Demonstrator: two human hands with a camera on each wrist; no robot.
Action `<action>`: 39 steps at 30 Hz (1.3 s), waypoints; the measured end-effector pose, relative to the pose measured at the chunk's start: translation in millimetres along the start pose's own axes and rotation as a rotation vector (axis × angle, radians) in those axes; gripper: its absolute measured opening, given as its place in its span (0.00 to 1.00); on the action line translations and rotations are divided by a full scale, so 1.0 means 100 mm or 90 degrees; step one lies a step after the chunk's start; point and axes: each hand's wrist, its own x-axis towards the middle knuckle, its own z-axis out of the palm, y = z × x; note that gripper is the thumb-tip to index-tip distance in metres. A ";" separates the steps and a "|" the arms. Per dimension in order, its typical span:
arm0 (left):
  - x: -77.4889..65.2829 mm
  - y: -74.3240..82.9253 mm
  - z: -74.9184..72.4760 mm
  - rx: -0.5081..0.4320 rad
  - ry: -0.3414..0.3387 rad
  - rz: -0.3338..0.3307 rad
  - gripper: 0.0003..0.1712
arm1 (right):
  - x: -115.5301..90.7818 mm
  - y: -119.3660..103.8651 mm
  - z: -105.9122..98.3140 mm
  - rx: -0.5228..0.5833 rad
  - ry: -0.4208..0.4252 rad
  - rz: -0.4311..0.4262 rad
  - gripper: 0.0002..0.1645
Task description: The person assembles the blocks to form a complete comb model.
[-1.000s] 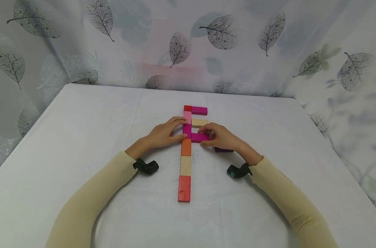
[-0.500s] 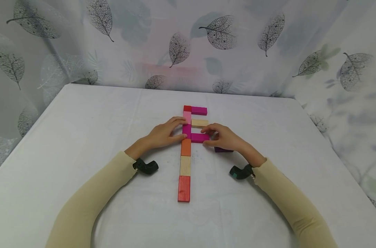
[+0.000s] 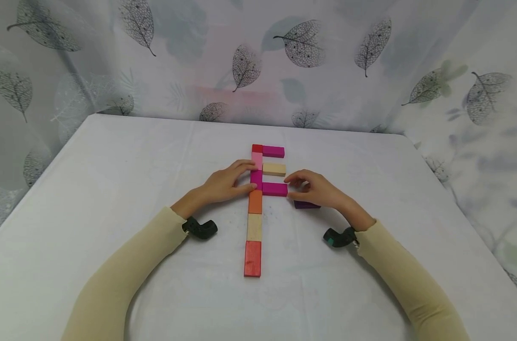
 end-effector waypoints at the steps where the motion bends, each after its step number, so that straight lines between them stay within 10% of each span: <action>1: 0.00 0.00 0.00 0.000 -0.001 -0.001 0.34 | -0.01 0.01 -0.01 0.001 -0.001 -0.003 0.22; 39: 0.00 0.01 0.00 -0.006 -0.006 -0.009 0.34 | -0.27 0.18 -0.19 0.026 -0.101 -0.060 0.26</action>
